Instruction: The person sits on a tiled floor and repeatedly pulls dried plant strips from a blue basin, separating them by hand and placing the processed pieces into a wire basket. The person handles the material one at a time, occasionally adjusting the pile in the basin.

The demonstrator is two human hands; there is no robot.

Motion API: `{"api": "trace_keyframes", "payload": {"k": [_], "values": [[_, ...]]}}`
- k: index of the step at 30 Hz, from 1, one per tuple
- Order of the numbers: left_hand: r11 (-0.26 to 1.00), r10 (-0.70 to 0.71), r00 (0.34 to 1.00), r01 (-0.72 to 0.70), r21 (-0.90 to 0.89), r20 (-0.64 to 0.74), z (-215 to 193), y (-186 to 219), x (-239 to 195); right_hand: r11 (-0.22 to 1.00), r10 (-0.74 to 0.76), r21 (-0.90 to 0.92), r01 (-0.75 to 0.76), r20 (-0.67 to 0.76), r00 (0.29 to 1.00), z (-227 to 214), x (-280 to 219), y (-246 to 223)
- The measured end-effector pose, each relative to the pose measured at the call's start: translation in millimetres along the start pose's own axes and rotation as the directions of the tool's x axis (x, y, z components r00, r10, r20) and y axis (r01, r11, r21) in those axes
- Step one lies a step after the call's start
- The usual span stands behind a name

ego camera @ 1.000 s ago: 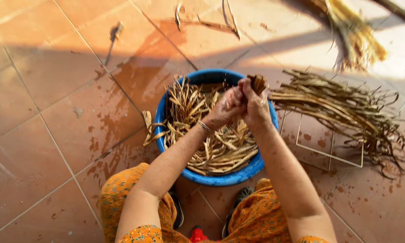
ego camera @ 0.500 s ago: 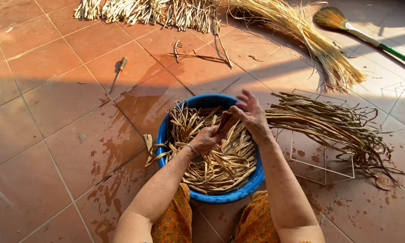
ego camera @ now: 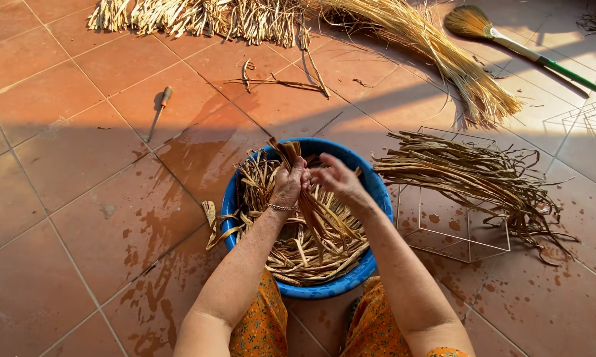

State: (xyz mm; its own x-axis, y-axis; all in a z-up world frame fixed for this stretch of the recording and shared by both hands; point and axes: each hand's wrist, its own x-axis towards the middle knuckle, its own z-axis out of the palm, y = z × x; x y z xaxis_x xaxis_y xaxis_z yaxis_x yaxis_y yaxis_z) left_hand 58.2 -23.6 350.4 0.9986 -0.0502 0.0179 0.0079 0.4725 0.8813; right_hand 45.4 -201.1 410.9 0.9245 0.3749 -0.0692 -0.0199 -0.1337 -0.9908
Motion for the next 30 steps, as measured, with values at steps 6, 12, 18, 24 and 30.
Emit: {"api": "trace_keyframes", "payload": {"k": [6,12,18,24,30], "values": [[0.990,0.129,0.976,-0.137,-0.032,-0.174,9,-11,19,0.988,-0.084,0.142,0.064,0.139,0.987,36,-17,15],[0.987,-0.012,0.981,-0.020,-0.159,-0.196,17,-11,14,0.997,-0.070,0.053,0.065,0.105,0.992,34,-18,41],[0.954,0.024,0.998,-0.039,0.298,0.053,26,-17,18,0.974,0.136,0.163,-0.154,0.115,0.984,9,-26,38],[0.935,-0.282,0.928,0.209,0.286,0.243,51,-23,-19,0.775,0.018,0.617,0.137,-0.239,0.971,-32,-27,10],[0.753,-0.027,0.971,-0.138,0.644,0.240,72,-18,-33,0.798,0.059,0.567,0.204,-0.410,0.910,-60,-30,16]]}}
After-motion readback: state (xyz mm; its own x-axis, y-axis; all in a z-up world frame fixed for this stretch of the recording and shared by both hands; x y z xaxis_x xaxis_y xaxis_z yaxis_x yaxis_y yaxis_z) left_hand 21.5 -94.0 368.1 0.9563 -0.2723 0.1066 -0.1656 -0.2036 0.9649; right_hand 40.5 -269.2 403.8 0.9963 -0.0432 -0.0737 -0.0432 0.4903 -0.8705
